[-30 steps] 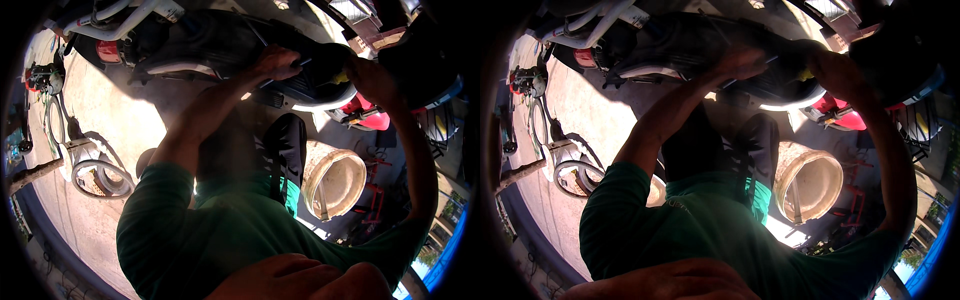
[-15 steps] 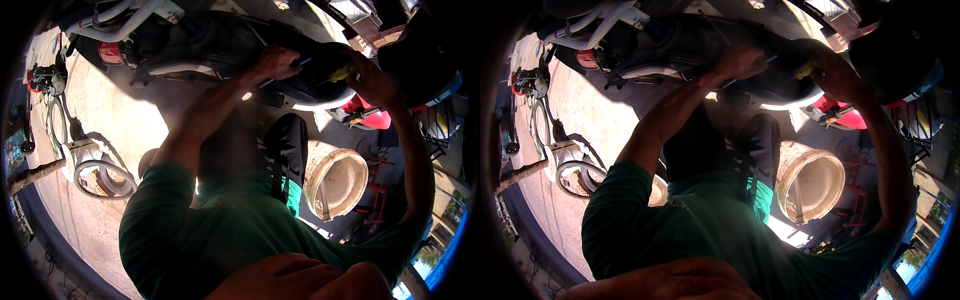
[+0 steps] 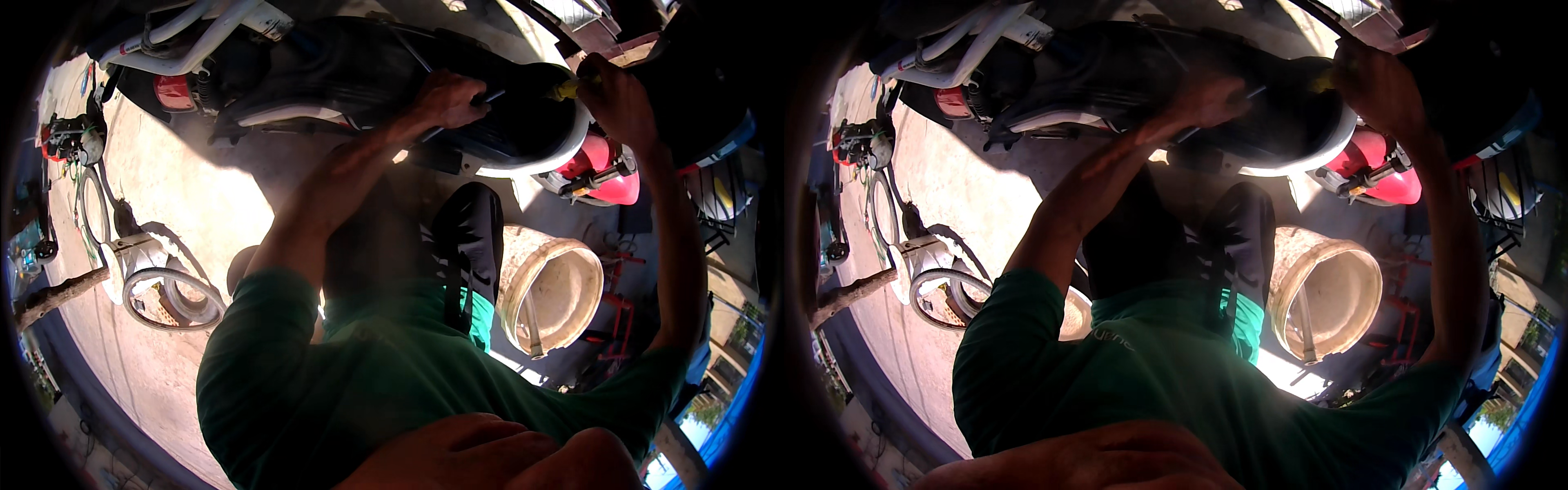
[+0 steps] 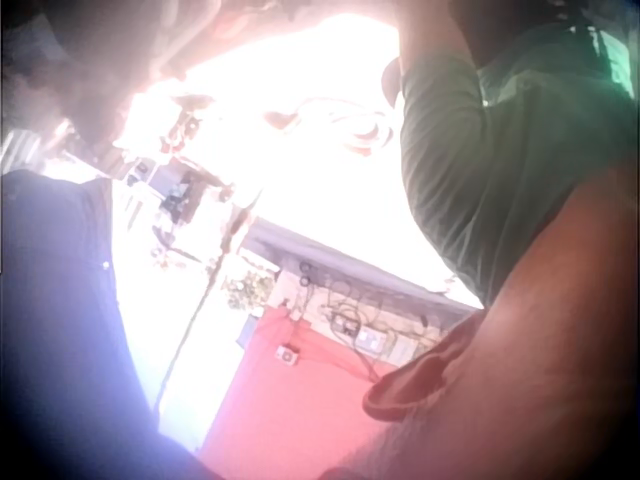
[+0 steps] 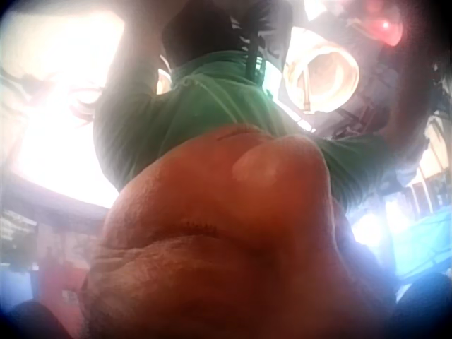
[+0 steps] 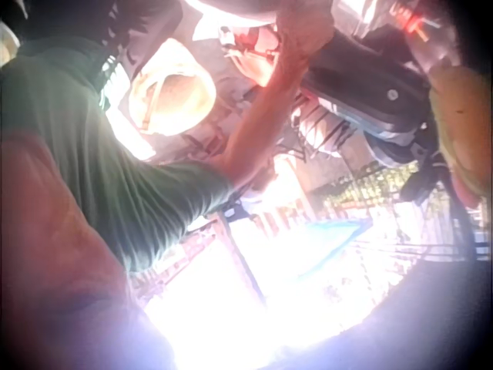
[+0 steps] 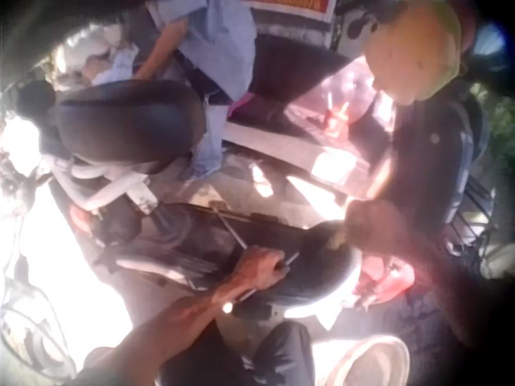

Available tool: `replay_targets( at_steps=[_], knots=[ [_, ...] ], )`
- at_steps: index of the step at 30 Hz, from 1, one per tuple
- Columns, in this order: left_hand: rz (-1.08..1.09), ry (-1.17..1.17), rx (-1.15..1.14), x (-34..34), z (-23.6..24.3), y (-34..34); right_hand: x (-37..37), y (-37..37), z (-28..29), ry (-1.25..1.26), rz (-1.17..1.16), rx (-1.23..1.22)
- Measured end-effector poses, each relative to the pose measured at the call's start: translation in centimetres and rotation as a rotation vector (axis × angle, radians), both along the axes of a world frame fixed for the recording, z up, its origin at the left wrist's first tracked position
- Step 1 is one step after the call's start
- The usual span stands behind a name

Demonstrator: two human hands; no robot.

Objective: The person removes tools from a bucket and uses a screwdriver to unscrew and remove plastic panels from the body of a scooter.

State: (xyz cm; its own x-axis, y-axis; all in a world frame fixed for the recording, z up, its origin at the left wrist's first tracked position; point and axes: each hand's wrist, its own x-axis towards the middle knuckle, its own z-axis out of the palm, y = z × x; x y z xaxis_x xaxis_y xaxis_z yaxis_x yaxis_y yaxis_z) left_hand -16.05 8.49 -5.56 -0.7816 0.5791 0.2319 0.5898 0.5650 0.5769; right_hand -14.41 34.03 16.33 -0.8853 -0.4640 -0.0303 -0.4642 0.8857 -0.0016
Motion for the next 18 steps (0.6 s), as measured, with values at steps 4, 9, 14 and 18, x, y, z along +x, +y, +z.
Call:
replay_targets(
  at_steps=[4, 9, 14, 18],
  knots=[
    [0.024, 0.048, 0.005, -0.1, -0.4, 0.1, -3.3, 1.1, -2.6, 0.156, -0.084, 0.048],
    [-0.028, 0.067, 0.005, -0.3, -0.3, -0.3, -8.7, 2.4, -5.8, 0.278, 0.061, 0.349],
    [-0.066, 0.019, 0.058, -0.4, -0.1, -0.7, -10.7, 3.3, -7.2, 0.251, 0.068, 0.296],
    [-0.067, 0.05, 0.147, -0.3, -0.1, -0.7, -11.0, 3.8, -7.7, 0.315, 0.264, 0.511]
  ],
)
